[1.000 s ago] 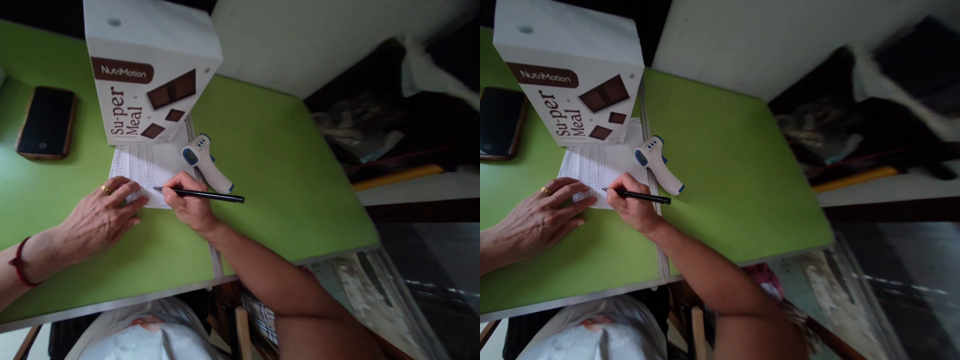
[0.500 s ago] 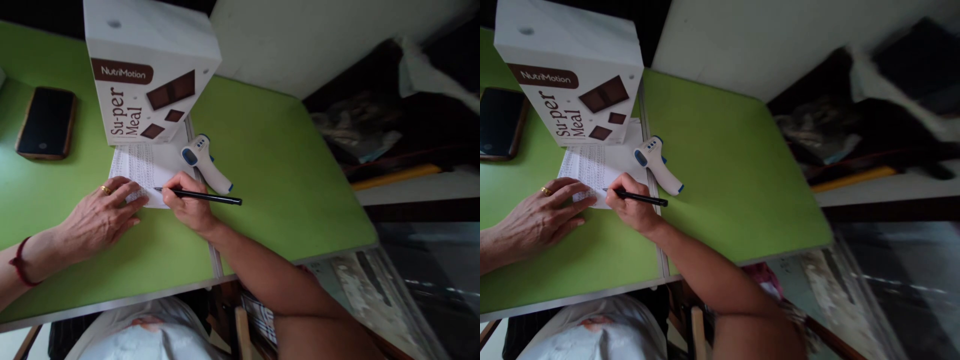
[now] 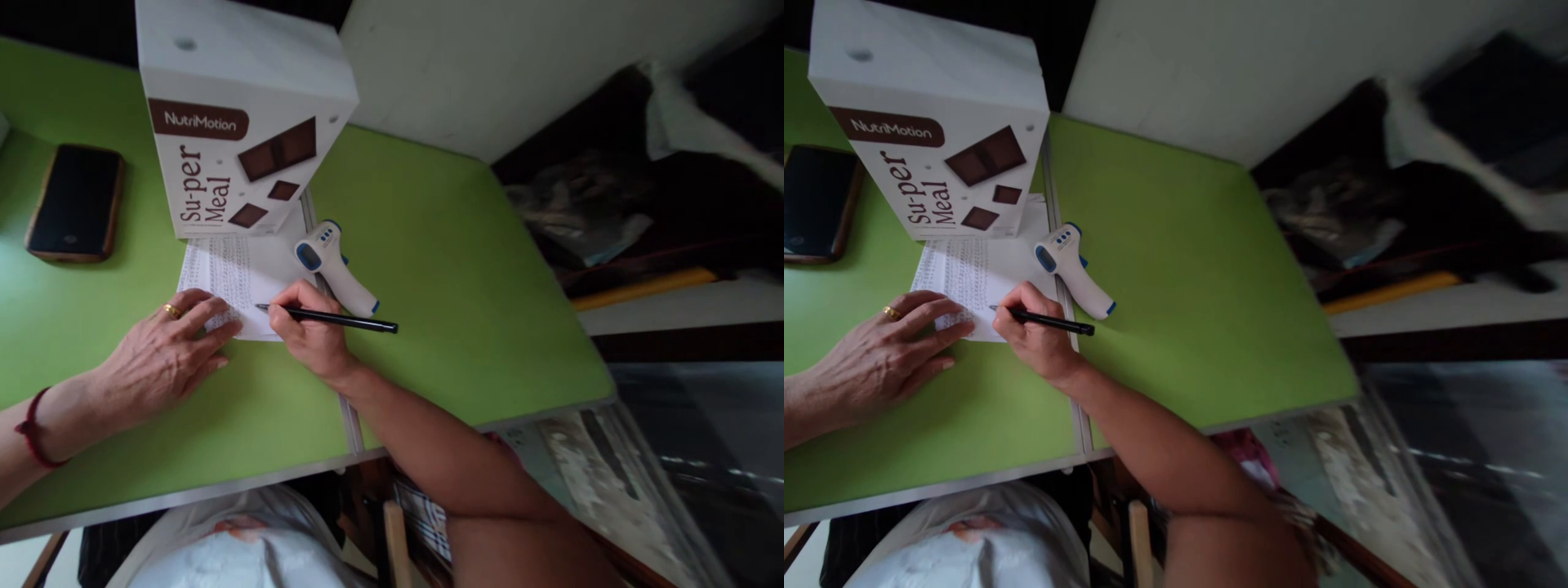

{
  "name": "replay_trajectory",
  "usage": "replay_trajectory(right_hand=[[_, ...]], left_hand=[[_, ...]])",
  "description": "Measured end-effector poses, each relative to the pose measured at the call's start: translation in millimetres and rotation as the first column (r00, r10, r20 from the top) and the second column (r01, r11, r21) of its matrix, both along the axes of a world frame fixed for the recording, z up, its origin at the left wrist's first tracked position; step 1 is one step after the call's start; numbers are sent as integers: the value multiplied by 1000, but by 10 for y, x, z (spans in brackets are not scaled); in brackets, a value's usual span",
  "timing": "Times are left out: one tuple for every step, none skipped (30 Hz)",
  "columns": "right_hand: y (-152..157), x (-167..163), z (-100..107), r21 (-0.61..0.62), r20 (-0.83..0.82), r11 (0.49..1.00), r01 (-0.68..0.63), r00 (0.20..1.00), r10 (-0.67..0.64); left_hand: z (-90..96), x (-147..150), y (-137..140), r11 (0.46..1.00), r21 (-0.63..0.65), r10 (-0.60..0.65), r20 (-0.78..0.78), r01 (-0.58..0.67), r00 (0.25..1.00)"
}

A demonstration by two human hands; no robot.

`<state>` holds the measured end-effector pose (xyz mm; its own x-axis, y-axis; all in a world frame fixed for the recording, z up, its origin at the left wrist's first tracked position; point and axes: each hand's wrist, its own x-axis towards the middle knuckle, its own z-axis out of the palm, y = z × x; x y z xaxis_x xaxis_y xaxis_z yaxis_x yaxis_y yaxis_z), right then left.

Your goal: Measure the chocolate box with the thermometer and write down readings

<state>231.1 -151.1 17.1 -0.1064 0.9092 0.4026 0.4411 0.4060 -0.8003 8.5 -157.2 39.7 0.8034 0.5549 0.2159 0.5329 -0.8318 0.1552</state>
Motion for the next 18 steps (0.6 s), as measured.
replay_trajectory(right_hand=[[-2,-1,2,-12,1,1000,-2,1000,2],[-3,-2,4,-24,1,1000,-3,1000,3],[-5,-2,7,-33,0,999,-5,1000,5],[-7,-2,10,-39,-1,999,-5,1000,5],[-8,-2,14,-40,0,999,0,1000,0],[-9,-2,17,-39,0,999,6,1000,-6],[-9,-2,20,-34,-1,999,12,1000,-12],[-9,-1,21,-29,-5,999,17,1000,-18],[-8,0,22,-24,-10,1000,20,1000,-20],[-7,0,21,-19,-16,1000,20,1000,-21],[-6,0,19,-14,-22,1000,16,1000,-16],[-5,1,15,-8,-26,1000,10,1000,-10],[-5,1,11,-1,-30,1000,4,1000,-4],[-4,1,7,6,-32,1000,-2,999,2],[-3,1,4,9,-32,1000,-8,999,8],[-3,0,1,7,-29,1000,-10,1000,10],[-3,0,0,-1,-22,1000,-10,1000,10],[-2,0,0,-11,-14,1000,-9,1000,9]], left_hand=[[-1,-1,1,1000,3,-1,5,1,1000],[-1,-3,0,1000,6,-4,13,4,1000],[0,-3,-1,1000,13,-6,23,5,1000],[4,-3,-3,1000,18,-9,29,8,1000],[9,-2,-6,1000,17,-9,24,8,1000],[16,-1,-9,1000,8,-3,11,3,1000],[22,1,-12,1000,0,0,0,0,1000],[27,4,-13,1000,-4,2,-5,-2,1000],[29,6,-13,1000,-6,0,-5,0,1000],[28,8,-12,1000,-5,-3,1,3,1000],[23,9,-9,1000,1,-6,13,6,1000],[17,10,-6,1000,10,-10,29,10,1000],[9,10,-3,1000,10,-11,34,11,999],[2,10,-1,1000,8,-8,36,7,999],[-3,10,1,1000,11,-8,40,7,999],[-7,9,2,1000,16,-9,45,9,999],[-8,8,2,1000,20,-12,47,11,999],[-8,7,2,1000,22,-13,46,12,999]])
